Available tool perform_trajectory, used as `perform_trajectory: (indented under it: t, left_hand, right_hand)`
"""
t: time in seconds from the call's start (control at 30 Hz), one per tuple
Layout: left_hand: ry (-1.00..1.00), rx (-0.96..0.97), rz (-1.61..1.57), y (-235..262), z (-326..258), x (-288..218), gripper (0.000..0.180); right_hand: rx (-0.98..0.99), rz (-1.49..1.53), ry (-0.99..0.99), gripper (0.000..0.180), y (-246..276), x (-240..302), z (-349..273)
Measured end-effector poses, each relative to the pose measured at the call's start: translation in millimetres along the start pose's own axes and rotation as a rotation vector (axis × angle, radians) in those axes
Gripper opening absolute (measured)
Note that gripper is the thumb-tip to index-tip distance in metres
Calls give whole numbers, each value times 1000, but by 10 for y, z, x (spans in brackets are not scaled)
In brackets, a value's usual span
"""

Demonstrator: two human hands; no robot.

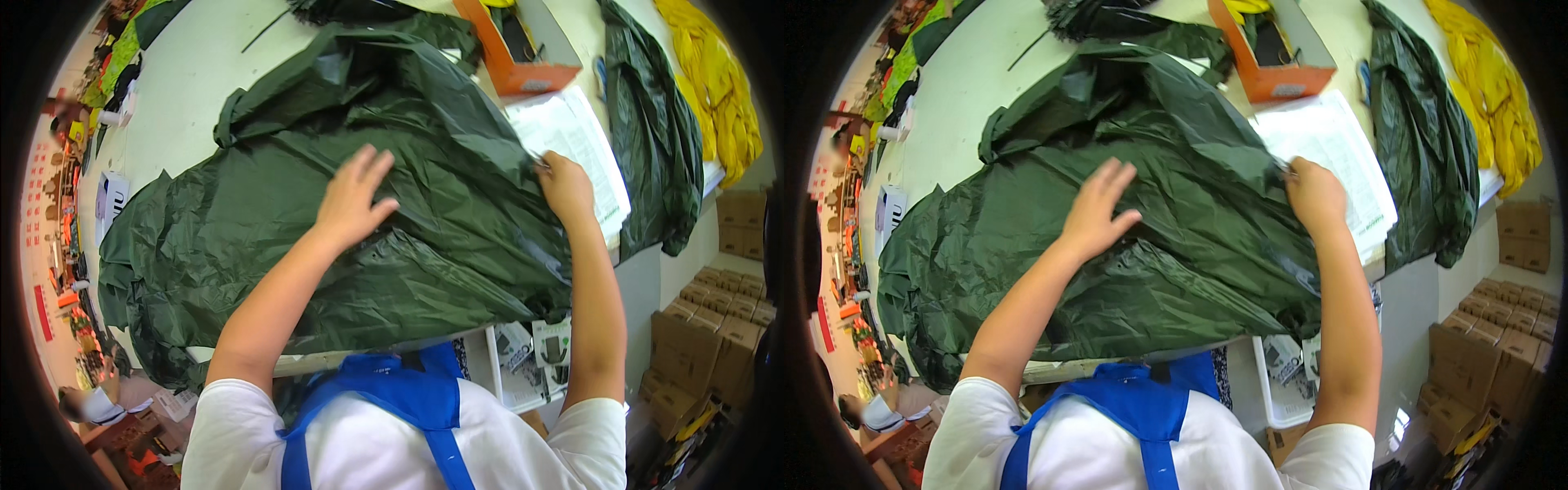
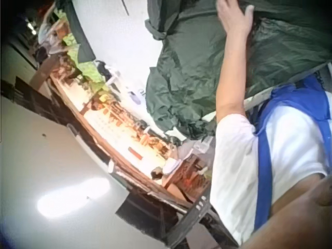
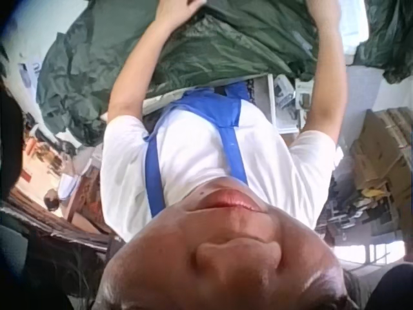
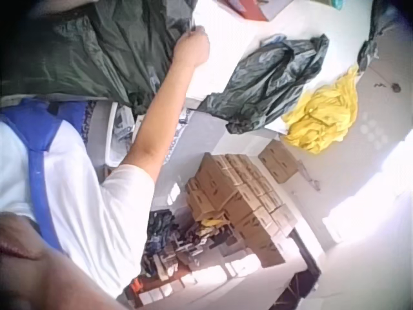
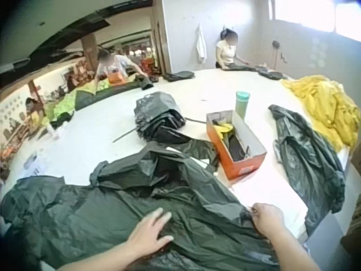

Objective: The person folds a green jacket on a table, aligns the edges, and uses scissors to trim loose threads from the seams. The jacket is then folded into a compact shape and placed on a stack of similar items.

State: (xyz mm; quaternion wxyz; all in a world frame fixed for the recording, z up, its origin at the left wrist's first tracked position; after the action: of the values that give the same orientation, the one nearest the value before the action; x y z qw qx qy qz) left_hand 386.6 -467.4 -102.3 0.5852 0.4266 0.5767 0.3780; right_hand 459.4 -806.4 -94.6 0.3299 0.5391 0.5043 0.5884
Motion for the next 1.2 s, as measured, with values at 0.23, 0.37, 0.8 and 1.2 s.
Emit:
perform_trajectory:
  t: [0.23,0.37,0.8,1.2]
  left_hand:
    - [406,-236,477,887,1108,1367,49]
    - [161,-555,350,1660,1449,1359,25]
    - [-46,624,263,1541,-1378,2100,29]
    - [282,614,-182,181,1211,577,58]
  right_hand:
    - [-166,430,377,22,127,798,-368]
    - [8,609,620,30,-401,1295,-88]
    - [145,129,424,28,-428,680,-576]
    - [-211,46,57,63,-38,259,-614]
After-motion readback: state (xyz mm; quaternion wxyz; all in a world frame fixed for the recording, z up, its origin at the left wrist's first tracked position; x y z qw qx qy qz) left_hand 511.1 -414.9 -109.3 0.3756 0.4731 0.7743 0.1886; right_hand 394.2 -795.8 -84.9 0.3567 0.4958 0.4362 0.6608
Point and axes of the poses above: each hand's wrist, its own z-axis towards the middle knuckle, its own y-axis out of the back of the hand, x = y × z, the point moved 3 cm from there along z, towards the middle knuckle, and after that the axes turned 9 degrees about y, right-handed, at the moved point
